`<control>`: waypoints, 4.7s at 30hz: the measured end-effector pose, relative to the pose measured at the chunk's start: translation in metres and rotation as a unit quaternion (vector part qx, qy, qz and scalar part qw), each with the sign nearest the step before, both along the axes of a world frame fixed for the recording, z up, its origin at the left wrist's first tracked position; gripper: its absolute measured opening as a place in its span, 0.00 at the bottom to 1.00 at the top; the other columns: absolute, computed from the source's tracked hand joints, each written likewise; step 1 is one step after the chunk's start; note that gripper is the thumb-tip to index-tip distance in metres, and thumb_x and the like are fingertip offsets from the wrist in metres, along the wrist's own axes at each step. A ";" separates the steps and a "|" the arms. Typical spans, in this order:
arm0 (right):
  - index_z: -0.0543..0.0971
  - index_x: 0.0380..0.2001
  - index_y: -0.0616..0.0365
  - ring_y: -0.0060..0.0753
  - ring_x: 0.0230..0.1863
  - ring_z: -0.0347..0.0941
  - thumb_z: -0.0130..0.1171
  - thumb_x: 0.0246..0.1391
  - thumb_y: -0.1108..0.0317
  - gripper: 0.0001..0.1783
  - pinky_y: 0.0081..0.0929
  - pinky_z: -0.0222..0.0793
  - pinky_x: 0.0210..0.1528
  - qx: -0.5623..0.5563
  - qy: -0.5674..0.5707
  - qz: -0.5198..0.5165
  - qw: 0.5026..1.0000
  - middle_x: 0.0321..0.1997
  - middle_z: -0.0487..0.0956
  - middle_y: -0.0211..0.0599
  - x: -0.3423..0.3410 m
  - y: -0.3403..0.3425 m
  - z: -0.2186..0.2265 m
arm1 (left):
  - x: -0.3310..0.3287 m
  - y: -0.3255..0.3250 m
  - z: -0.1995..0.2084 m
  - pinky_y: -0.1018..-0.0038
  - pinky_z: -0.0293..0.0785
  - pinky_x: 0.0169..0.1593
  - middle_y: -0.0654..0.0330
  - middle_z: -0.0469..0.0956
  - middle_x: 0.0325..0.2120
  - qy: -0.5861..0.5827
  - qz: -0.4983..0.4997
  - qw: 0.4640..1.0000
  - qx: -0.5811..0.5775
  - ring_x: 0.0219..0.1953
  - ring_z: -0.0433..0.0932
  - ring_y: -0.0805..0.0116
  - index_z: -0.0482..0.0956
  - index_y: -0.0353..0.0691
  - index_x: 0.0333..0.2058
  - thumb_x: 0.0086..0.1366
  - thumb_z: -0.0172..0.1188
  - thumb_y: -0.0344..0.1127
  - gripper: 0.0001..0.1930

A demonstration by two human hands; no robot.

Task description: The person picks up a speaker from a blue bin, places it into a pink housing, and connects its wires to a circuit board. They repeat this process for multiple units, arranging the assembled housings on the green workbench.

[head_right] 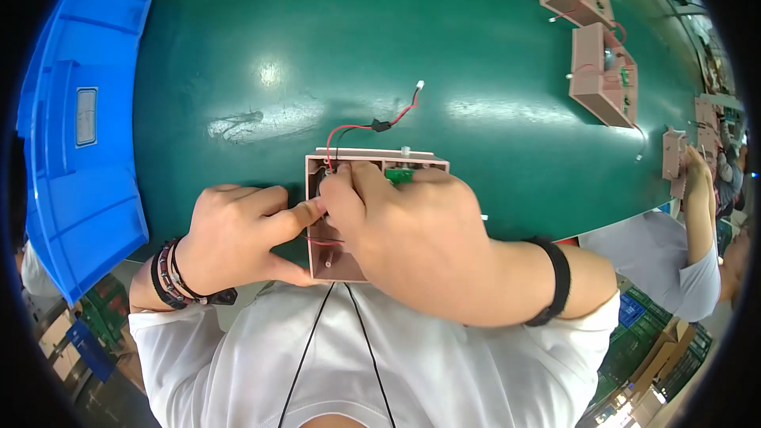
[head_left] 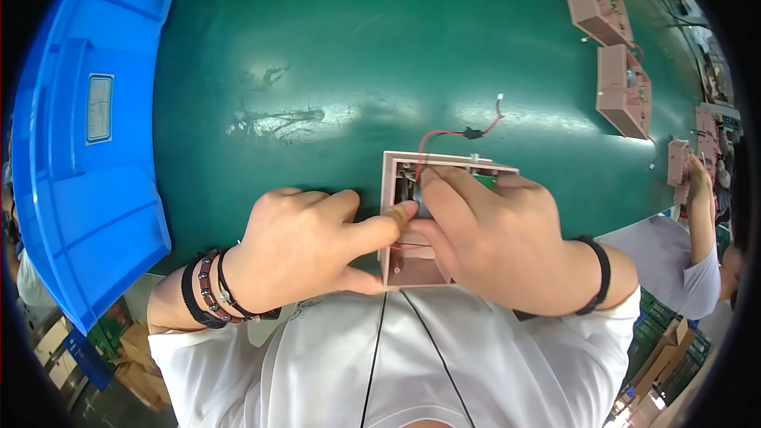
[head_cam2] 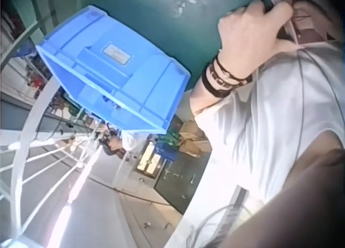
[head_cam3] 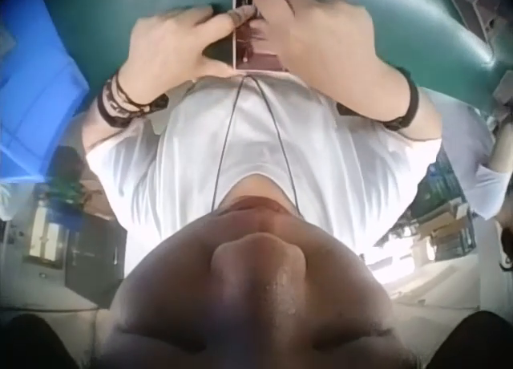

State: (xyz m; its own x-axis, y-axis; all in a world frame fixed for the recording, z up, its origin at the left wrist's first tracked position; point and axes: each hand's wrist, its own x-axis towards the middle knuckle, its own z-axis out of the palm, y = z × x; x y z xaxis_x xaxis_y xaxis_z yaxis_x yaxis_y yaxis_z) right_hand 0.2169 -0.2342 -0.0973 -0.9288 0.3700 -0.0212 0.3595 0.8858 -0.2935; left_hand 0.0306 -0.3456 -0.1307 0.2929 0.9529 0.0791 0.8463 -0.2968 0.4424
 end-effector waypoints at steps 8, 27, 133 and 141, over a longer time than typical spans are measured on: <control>0.78 0.37 0.55 0.40 0.24 0.75 0.62 0.48 0.70 0.11 0.30 0.68 0.25 0.080 0.155 -0.011 0.985 0.31 0.77 0.36 0.004 0.075 0.006 | 0.011 -0.010 -0.005 0.73 0.67 0.21 0.63 0.67 0.21 0.032 0.023 0.998 0.055 0.17 0.72 0.68 0.76 0.52 0.48 0.44 0.66 0.62 0.33; 0.78 0.30 0.53 0.30 0.23 0.71 0.64 0.43 0.72 0.08 0.28 0.59 0.24 0.169 0.314 0.066 0.932 0.24 0.72 0.28 0.006 0.067 -0.011 | 0.022 0.059 0.021 0.67 0.66 0.43 0.67 0.77 0.29 -0.139 0.100 0.964 0.201 0.34 0.74 0.64 0.77 0.44 0.35 0.55 0.65 0.37 0.10; 0.72 0.26 0.55 0.37 0.42 0.64 0.67 0.37 0.74 0.13 0.34 0.55 0.46 0.061 0.102 0.025 0.993 0.37 0.69 0.32 0.014 0.045 -0.018 | 0.022 0.005 0.022 0.64 0.73 0.39 0.47 0.68 0.50 -0.039 0.110 0.992 0.042 0.35 0.77 0.55 0.72 0.37 0.47 0.55 0.66 0.42 0.24; 0.72 0.28 0.53 0.38 0.44 0.65 0.68 0.39 0.70 0.14 0.35 0.56 0.46 -0.027 0.231 0.013 0.973 0.38 0.70 0.33 0.018 0.073 -0.044 | 0.050 0.001 0.006 0.63 0.78 0.37 0.33 0.58 0.59 -0.010 0.145 0.989 0.034 0.39 0.79 0.49 0.73 0.39 0.44 0.52 0.68 0.41 0.23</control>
State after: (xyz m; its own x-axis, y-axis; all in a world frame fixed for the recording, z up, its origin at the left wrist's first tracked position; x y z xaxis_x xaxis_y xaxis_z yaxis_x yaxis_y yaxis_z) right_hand 0.2346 -0.1609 -0.1414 -0.8534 0.3555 0.3813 0.1552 0.8716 -0.4651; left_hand 0.0805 -0.3444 -0.1246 0.0053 0.9889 0.1484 0.8919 -0.0718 0.4465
